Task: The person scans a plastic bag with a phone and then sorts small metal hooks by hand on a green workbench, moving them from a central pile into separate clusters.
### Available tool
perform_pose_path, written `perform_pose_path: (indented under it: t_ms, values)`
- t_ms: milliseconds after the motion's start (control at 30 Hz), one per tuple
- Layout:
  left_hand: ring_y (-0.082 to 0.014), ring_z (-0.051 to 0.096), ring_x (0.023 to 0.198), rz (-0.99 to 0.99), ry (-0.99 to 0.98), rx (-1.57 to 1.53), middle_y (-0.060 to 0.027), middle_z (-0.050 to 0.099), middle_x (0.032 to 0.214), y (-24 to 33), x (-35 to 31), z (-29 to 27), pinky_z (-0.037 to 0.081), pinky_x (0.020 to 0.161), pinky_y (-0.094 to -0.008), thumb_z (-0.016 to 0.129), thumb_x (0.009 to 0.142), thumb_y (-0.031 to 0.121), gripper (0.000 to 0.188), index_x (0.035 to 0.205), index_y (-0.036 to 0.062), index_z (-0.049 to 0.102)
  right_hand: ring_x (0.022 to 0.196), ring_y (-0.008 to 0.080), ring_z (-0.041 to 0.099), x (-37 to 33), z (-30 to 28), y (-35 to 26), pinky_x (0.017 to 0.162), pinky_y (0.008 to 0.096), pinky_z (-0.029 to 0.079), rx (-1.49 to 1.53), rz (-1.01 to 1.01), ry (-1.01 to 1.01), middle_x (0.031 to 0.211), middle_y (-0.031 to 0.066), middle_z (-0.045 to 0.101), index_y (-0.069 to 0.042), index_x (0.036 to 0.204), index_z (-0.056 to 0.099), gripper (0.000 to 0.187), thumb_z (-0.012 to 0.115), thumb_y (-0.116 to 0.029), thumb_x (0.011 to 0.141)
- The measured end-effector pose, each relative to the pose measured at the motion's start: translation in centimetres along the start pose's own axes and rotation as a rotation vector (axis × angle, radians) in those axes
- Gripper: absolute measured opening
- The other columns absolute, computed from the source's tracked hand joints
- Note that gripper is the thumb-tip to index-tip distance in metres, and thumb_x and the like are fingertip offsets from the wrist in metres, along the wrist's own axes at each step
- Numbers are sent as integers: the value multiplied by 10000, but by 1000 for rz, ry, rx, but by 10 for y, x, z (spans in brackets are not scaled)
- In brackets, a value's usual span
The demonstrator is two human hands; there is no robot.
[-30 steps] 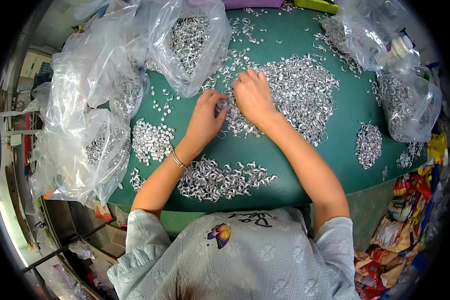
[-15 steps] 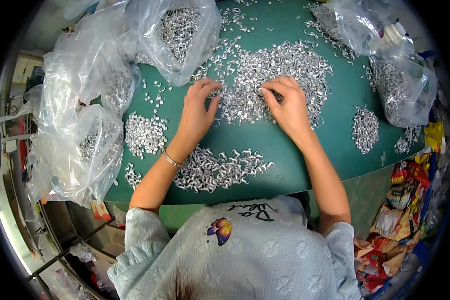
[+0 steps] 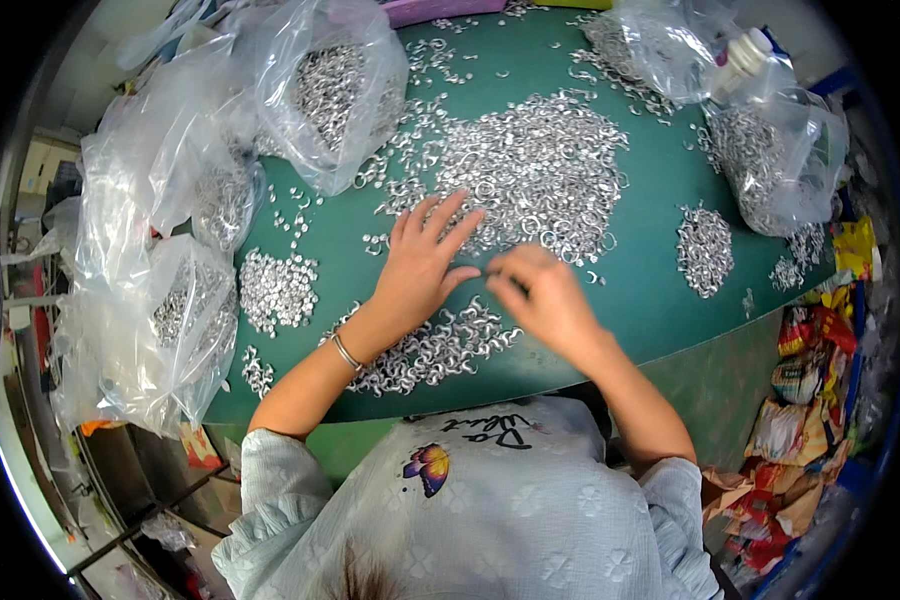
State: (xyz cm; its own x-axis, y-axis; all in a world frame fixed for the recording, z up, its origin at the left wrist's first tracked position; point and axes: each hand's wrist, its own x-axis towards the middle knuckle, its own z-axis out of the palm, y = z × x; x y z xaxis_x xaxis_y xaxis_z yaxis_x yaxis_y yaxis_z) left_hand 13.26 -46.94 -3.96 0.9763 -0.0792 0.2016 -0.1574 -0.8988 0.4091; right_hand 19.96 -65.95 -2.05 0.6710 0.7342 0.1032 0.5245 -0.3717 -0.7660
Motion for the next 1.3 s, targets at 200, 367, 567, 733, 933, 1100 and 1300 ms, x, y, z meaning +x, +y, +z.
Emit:
perform_pose_path:
  t_ms: [200, 367, 567, 733, 933, 1100, 1300]
  values:
    - [-387, 301, 1344, 154, 29, 81, -95, 351, 1479, 6, 66, 27, 266, 1059, -605, 638, 851, 344, 603, 1394, 179, 436, 1240, 414, 399, 22, -25, 88, 1020, 492, 322, -664, 267, 482, 1348, 241, 423, 8, 1298, 477, 545, 671, -221, 844]
    - [-363, 324, 1335, 71, -42, 129, -107, 431, 1405, -12, 69, 36, 273, 1059, -585, 596, 874, 202, 469, 1329, 150, 493, 1326, 502, 266, 14, 8, 57, 1085, 575, 231, -495, 101, 273, 1450, 274, 279, 7, 1372, 392, 656, 660, -295, 854]
    - [-336, 385, 1286, -64, 14, 190, -136, 444, 1372, -28, 76, 13, 298, 1033, -556, 575, 847, 109, 428, 1266, 56, 507, 1226, 400, 440, 27, -29, 63, 988, 473, 381, -202, -49, 244, 1230, 178, 551, -24, 1099, 629, 310, 671, -193, 842]
    - [-352, 428, 1251, 30, 66, -147, -173, 465, 1338, -8, 148, 27, 317, 1030, -511, 548, 880, 103, 421, 1293, 49, 489, 1162, 337, 484, 82, -79, 113, 949, 481, 381, -364, 230, 442, 1251, 183, 539, -24, 1146, 608, 337, 640, -210, 867]
    - [-349, 455, 1218, 160, 78, -124, -159, 522, 1293, -36, 203, 80, 364, 1019, -460, 529, 878, 50, 422, 1299, 49, 497, 1255, 353, 423, 104, -38, 136, 1074, 493, 267, -332, 114, 425, 1347, 197, 467, 49, 1247, 497, 474, 552, -289, 920]
    - [-358, 499, 1147, 176, -104, -531, -172, 568, 1191, -29, 174, 39, 379, 1017, -420, 482, 787, -76, 463, 1237, 20, 532, 1207, 353, 470, 78, -40, 90, 1051, 438, 327, 207, 25, 264, 1252, 185, 528, 0, 1221, 523, 382, 573, -225, 916]
    - [-357, 505, 1158, 241, -136, -423, -163, 558, 1197, -29, 98, 4, 400, 1001, -434, 495, 709, -133, 497, 1175, 20, 577, 1199, 303, 513, 46, -44, 60, 1088, 464, 314, 67, -240, -77, 1213, 135, 583, -24, 1113, 612, 242, 608, -123, 892]
